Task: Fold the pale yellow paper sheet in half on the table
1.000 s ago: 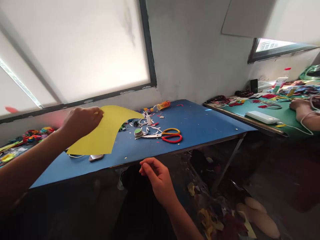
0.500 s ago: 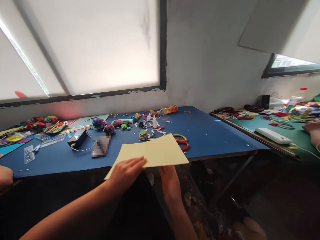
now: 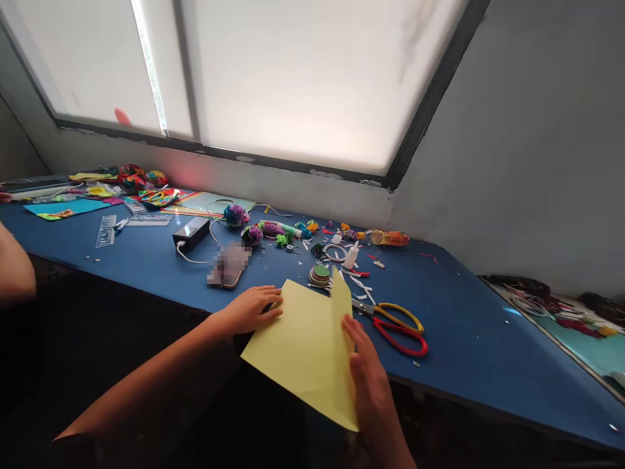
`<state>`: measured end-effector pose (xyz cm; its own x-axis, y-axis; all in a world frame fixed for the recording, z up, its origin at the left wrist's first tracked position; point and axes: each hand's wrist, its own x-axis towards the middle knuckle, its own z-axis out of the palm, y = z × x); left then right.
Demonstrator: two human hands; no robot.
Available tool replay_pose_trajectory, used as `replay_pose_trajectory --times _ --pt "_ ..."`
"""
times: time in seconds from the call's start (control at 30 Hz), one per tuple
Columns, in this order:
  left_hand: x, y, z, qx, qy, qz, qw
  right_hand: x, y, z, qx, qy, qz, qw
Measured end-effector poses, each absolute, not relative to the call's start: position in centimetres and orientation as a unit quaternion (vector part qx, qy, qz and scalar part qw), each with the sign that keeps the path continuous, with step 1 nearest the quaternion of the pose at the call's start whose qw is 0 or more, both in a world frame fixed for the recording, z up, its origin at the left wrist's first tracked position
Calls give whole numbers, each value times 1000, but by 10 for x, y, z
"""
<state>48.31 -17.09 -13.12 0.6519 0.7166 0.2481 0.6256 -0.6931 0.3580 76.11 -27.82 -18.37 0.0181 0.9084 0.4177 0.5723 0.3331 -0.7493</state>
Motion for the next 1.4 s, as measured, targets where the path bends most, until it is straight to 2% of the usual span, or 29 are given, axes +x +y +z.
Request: replay_pose_trajectory --times 0.23,0.33,0.43,0.8,1.1,1.4 --pt "474 -173 -139 891 390 174 157 735 -222 -155 -505 -832 183 143" --pt "474 -171 -140 879 404 184 172 725 -205 -142 -507 -842 173 57" --pt "474 -168 -142 874 411 189 179 717 -196 -135 -510 -845 160 10" --pt "475 -164 -148 879 400 183 182 698 -189 -121 -506 -852 136 -5" --pt "477 -165 -145 885 393 183 171 700 -167 -136 -499 -862 78 48" --pt "476 -164 -149 886 392 191 155 700 -152 -145 -449 -887 83 70"
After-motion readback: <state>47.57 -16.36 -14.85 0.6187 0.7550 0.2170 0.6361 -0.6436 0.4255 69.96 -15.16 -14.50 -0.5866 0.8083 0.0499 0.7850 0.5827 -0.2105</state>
